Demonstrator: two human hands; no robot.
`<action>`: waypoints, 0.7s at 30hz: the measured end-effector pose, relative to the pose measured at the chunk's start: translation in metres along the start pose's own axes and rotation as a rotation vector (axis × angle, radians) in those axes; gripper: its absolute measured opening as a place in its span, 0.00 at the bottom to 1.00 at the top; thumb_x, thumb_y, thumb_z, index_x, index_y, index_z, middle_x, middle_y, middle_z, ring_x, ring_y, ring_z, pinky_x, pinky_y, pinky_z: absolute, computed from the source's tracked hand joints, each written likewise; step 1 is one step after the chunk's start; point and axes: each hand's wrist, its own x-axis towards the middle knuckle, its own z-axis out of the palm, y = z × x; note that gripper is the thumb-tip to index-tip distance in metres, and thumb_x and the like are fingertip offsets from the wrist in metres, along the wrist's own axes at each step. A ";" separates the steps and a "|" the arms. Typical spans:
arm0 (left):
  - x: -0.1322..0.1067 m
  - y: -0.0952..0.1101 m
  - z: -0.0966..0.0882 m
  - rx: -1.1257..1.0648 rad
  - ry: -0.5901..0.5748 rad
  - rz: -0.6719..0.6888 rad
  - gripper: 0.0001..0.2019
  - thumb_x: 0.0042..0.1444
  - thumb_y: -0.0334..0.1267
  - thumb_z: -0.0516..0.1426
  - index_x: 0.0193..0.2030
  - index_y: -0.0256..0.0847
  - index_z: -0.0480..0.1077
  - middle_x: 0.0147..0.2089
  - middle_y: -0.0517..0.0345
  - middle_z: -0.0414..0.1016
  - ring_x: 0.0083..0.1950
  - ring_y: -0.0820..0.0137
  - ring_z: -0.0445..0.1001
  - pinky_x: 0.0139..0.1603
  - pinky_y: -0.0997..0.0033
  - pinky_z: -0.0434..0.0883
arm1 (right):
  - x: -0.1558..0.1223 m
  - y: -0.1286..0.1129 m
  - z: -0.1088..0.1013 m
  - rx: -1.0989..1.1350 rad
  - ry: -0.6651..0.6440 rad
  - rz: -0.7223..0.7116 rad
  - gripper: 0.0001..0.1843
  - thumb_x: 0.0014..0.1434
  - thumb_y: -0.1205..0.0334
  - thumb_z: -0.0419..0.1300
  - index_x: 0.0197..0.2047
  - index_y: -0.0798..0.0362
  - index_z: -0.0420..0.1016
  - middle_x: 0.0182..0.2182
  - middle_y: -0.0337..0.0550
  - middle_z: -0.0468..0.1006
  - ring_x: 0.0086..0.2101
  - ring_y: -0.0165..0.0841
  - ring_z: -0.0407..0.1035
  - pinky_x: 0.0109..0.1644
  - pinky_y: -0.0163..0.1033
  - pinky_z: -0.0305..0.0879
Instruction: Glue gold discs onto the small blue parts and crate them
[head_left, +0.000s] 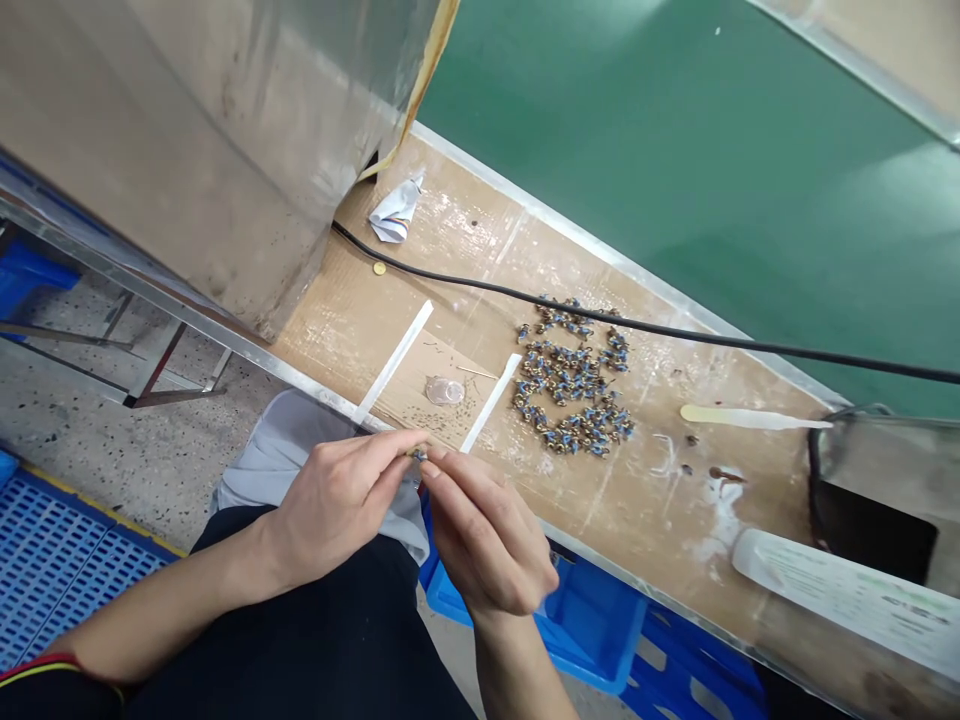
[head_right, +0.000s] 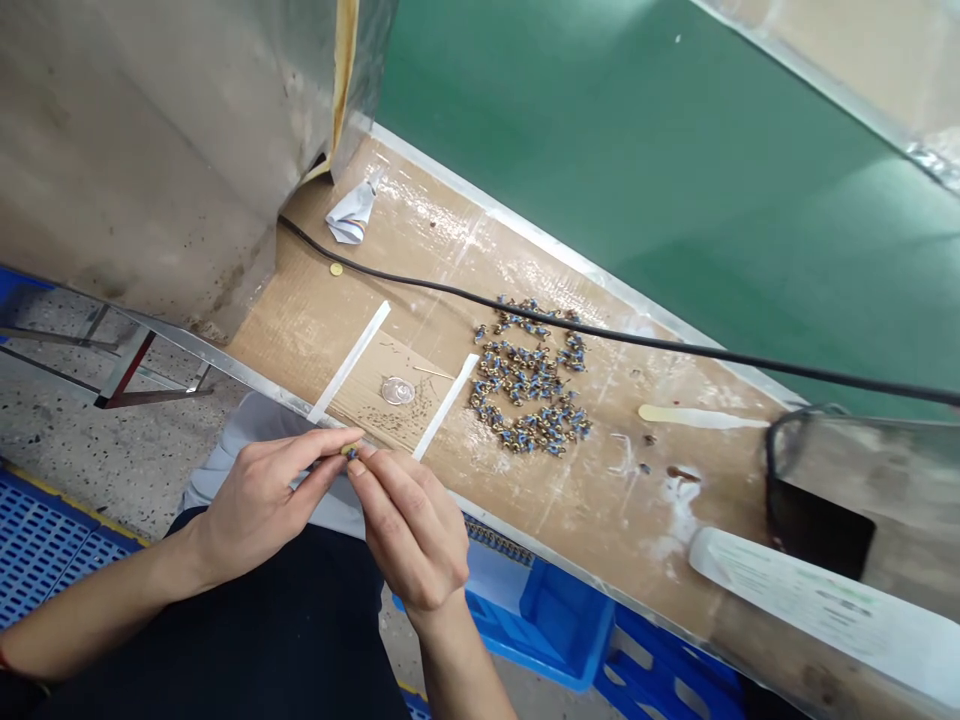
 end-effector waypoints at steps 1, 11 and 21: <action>0.001 0.000 0.000 -0.019 0.006 -0.013 0.14 0.76 0.25 0.60 0.65 0.35 0.78 0.57 0.49 0.91 0.54 0.66 0.92 0.59 0.73 0.86 | -0.002 0.000 0.000 -0.009 0.009 -0.009 0.33 0.64 0.83 0.72 0.69 0.56 0.83 0.59 0.55 0.88 0.53 0.49 0.87 0.54 0.51 0.92; 0.005 0.008 0.000 -0.057 0.109 -0.025 0.11 0.72 0.23 0.62 0.55 0.39 0.82 0.48 0.57 0.92 0.47 0.70 0.92 0.52 0.76 0.85 | -0.009 -0.009 0.002 -0.024 0.017 -0.005 0.30 0.66 0.81 0.72 0.68 0.55 0.83 0.60 0.51 0.88 0.53 0.49 0.87 0.56 0.54 0.93; 0.000 -0.001 0.008 -0.159 0.061 -0.095 0.13 0.74 0.26 0.62 0.57 0.44 0.82 0.51 0.59 0.92 0.49 0.70 0.91 0.54 0.73 0.85 | 0.001 -0.012 -0.001 0.066 0.023 0.085 0.30 0.66 0.82 0.72 0.68 0.52 0.83 0.55 0.52 0.89 0.51 0.44 0.87 0.49 0.49 0.91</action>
